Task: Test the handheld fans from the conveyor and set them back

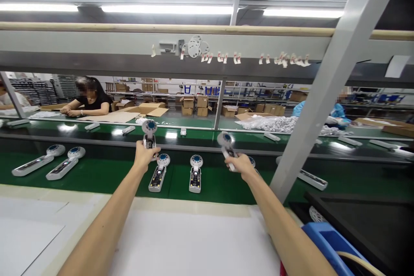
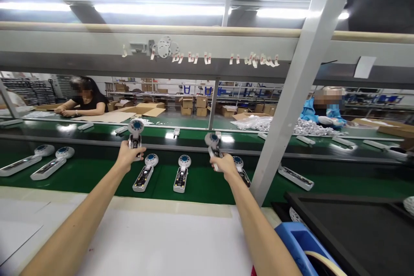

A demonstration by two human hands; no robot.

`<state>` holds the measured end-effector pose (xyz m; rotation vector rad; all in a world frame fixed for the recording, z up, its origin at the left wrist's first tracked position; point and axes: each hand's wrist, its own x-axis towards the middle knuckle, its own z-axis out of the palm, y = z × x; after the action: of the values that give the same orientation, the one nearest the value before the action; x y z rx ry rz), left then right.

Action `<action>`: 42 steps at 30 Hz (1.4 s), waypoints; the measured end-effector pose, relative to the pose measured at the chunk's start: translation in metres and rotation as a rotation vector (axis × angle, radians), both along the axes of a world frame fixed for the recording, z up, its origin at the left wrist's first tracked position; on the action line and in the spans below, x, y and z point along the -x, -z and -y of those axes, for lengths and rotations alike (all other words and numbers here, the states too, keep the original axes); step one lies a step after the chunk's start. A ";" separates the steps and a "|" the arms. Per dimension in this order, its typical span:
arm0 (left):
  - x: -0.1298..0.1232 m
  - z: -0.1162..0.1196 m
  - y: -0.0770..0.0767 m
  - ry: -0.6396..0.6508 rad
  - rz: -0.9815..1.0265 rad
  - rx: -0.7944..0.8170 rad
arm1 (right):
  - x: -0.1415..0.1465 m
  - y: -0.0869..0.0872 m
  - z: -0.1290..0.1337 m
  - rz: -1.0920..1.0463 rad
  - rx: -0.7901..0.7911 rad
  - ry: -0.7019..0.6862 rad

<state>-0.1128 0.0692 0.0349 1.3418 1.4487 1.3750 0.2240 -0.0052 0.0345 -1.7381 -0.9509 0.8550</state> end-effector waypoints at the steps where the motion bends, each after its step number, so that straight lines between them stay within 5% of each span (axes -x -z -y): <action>1: -0.005 0.007 -0.014 0.048 0.109 -0.042 | 0.006 -0.013 0.002 -0.073 -0.087 -0.004; 7: -0.023 0.070 -0.081 0.327 0.524 -0.182 | 0.038 -0.079 0.039 -0.460 -0.350 -0.063; 12: -0.029 0.110 -0.104 0.454 0.556 -0.119 | 0.059 -0.093 0.063 -0.685 -0.358 -0.113; 21: -0.041 0.132 -0.102 0.707 0.451 -0.229 | 0.085 -0.084 0.071 -0.368 -0.704 -0.269; 42: -0.049 0.135 -0.101 0.800 0.450 -0.249 | 0.097 -0.079 0.082 -0.302 -0.728 -0.479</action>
<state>-0.0640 -0.0660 0.1363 1.4150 0.3673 1.2034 0.1274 -0.0877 0.1132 -0.7487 -1.2861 0.8843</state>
